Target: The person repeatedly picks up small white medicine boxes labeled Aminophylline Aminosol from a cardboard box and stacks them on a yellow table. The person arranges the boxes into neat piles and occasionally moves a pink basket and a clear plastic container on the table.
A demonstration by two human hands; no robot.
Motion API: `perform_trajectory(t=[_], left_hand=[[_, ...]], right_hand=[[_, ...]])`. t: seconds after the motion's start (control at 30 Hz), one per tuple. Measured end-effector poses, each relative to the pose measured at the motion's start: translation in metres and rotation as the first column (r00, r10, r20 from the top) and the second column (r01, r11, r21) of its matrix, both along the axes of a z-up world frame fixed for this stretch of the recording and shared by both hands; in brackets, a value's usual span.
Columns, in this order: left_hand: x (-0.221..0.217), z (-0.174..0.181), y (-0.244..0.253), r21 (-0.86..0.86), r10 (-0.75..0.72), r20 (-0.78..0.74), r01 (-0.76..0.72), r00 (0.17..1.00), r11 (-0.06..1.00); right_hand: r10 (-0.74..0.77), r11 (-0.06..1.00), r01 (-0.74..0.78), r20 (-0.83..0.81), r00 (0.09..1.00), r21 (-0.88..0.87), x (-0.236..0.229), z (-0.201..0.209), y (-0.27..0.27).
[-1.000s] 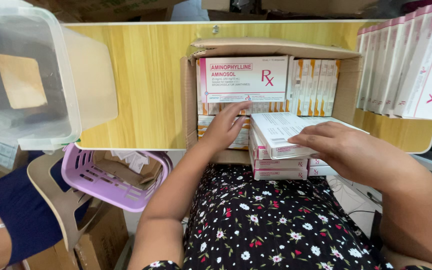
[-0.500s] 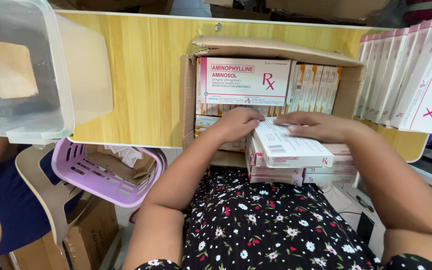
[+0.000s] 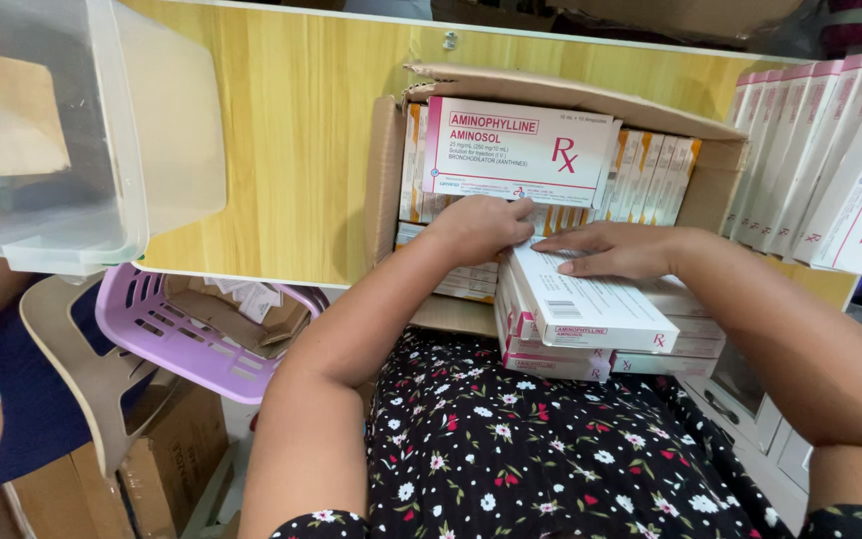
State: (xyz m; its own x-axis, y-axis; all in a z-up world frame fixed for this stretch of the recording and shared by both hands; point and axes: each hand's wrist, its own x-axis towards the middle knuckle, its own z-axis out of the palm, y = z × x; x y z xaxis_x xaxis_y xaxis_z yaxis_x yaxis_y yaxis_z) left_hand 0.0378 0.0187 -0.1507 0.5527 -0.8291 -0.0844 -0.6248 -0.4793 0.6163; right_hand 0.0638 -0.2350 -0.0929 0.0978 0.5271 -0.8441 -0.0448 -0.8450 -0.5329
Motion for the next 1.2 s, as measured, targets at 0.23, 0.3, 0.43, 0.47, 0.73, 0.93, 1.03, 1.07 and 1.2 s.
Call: perform_trajectory(t=[0.23, 0.3, 0.43, 0.47, 0.73, 0.93, 1.03, 1.07, 1.2], left_hand=[[-0.004, -0.016, 0.001, -0.089, 0.033, 0.067, -0.027, 0.997, 0.996], [-0.004, -0.019, 0.0, -0.119, 0.034, 0.033, -0.03, 0.999, 0.992], [-0.002, -0.02, 0.001, -0.079, 0.019, 0.035, -0.017, 0.999, 0.997], [-0.003, -0.019, 0.001, -0.077, 0.023, 0.025, -0.021, 0.999, 0.997], [-0.004, -0.024, 0.005, -0.158, 0.058, 0.025, -0.054, 0.998, 0.986], [-0.008, -0.026, 0.003, -0.082, 0.063, 0.052, -0.059, 0.997, 0.995], [-0.019, -0.019, 0.005, -0.049, 0.123, 0.059, -0.121, 0.991, 0.991], [-0.024, -0.016, 0.007, -0.093, 0.172, 0.056, -0.166, 0.984, 0.982], [-0.043, -0.006, 0.016, -0.07, 0.298, -0.141, -0.31, 0.944, 0.948]], right_hand=[[0.072, 0.997, -0.071, 0.037, 0.997, -0.02, 0.0, 0.008, 0.01], [0.103, 0.992, -0.102, 0.01, 0.995, -0.072, 0.001, 0.009, 0.013], [0.231, 0.972, -0.226, 0.066, 0.971, -0.072, 0.0, 0.012, 0.021], [0.242, 0.968, -0.237, 0.059, 0.968, -0.082, -0.001, 0.013, 0.023], [0.252, 0.965, -0.231, 0.189, 0.949, -0.126, -0.008, 0.014, 0.034], [0.298, 0.923, -0.242, 0.161, 0.941, -0.298, -0.003, 0.008, 0.046], [0.289, 0.939, -0.238, 0.196, 0.937, -0.249, 0.001, 0.007, 0.046], [0.285, 0.945, -0.238, 0.204, 0.937, -0.226, 0.003, 0.006, 0.046], [0.281, 0.946, -0.236, 0.195, 0.94, -0.222, 0.005, 0.001, 0.045]])
